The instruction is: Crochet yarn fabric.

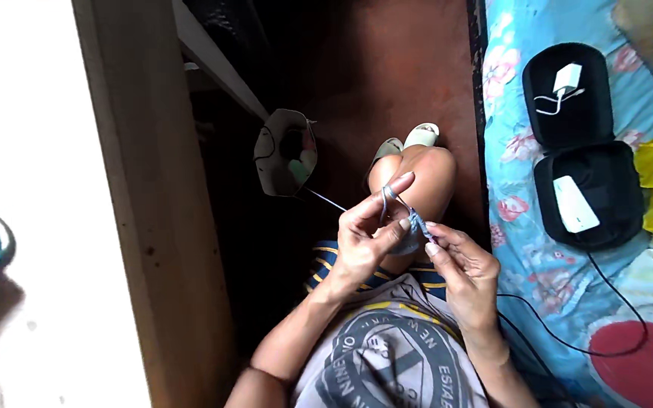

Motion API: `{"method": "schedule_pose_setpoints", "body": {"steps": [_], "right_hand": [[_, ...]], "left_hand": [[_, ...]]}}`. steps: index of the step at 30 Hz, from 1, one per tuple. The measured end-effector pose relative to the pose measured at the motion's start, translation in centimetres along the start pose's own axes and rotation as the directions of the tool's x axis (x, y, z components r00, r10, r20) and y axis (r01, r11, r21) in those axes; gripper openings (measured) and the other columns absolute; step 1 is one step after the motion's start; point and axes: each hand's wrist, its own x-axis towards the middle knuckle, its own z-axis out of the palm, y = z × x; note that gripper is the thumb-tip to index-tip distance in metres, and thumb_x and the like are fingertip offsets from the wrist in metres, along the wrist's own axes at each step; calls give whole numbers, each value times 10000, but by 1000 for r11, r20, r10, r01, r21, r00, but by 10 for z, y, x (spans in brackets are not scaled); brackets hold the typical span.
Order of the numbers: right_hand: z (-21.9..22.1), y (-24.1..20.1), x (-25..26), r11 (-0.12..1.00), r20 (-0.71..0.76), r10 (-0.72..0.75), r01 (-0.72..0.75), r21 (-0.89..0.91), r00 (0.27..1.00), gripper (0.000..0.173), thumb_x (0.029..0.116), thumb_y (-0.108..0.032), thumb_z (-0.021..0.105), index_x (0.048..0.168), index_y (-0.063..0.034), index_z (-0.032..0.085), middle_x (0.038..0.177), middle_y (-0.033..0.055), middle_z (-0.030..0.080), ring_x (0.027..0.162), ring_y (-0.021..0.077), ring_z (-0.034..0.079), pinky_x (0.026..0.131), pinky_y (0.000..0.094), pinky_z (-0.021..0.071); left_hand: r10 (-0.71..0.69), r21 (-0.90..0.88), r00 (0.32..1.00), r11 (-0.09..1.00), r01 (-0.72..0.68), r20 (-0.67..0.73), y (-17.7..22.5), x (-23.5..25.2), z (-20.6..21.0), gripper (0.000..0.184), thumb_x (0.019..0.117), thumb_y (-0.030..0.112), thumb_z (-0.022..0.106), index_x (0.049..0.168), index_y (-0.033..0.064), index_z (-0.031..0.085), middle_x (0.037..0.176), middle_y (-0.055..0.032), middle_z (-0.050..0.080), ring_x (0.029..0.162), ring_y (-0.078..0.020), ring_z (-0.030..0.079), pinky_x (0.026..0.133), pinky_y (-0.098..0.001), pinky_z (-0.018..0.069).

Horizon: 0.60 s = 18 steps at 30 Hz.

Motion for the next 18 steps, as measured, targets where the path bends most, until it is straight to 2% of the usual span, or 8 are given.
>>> {"method": "schedule_pose_setpoints", "body": {"steps": [1, 2, 4, 6, 8, 13, 18], "right_hand": [[2, 0, -1, 990, -28, -70, 66, -123, 997, 215, 952, 32, 604, 1120, 58, 736, 982, 41, 730, 836, -26, 641, 758, 121, 544], [4, 1, -1, 955, -47, -150, 133, -266, 987, 211, 963, 12, 606, 1109, 47, 754, 930, 57, 697, 830, -17, 618, 769, 110, 522], [6, 3, -3, 829, -56, -301, 232, -509, 952, 222, 974, -18, 594, 1085, 0, 786, 823, 91, 642, 751, 40, 587, 694, 123, 478], [6, 4, -3, 713, -29, -388, 281, -643, 921, 250, 968, -16, 578, 1078, -38, 802, 785, 113, 641, 709, 104, 594, 629, 176, 463], [5, 5, -3, 666, -9, -422, 303, -682, 906, 255, 967, -14, 579, 1073, -52, 808, 775, 114, 644, 700, 125, 601, 607, 194, 459], [2, 5, -2, 656, 23, -426, 326, -681, 905, 266, 963, -11, 581, 1075, -74, 814, 769, 108, 651, 690, 126, 606, 599, 203, 461], [-2, 4, 0, 734, 48, -382, 334, -591, 923, 248, 972, -19, 582, 1064, -53, 809, 766, 100, 642, 696, 97, 591, 615, 180, 455]], "left_hand": [[15, 6, 999, 1000, -15, -32, -2, -1, 3, 508, 864, -81, 623, 1362, 19, 624, 924, 11, 712, 784, -51, 655, 753, -249, 573], [22, 0, 998, 1000, -22, -55, -4, -1, 4, 504, 866, -82, 617, 1359, 21, 626, 918, 15, 707, 772, -47, 648, 739, -241, 567], [15, -23, 998, 1000, -17, -67, -4, 1, 4, 494, 869, -86, 609, 1354, 8, 624, 899, 14, 703, 755, -47, 643, 725, -233, 562], [-19, -45, 999, 999, 17, -50, -2, 3, 1, 474, 873, -85, 596, 1340, -8, 630, 863, 2, 694, 738, -56, 637, 713, -235, 557], [-55, -57, 998, 997, 53, -33, 0, 5, -1, 467, 874, -78, 579, 1334, -18, 631, 851, 1, 680, 733, -56, 629, 706, -233, 552], [-159, -154, 987, 976, 155, -15, 5, 9, -9, 443, 878, -67, 532, 1288, 22, 675, 816, 0, 667, 679, -47, 609, 642, -207, 532], [-207, -190, 978, 960, 206, 15, 7, 11, -12, 443, 872, -62, 521, 1285, 3, 668, 819, -8, 664, 668, -47, 607, 637, -206, 533]]}}
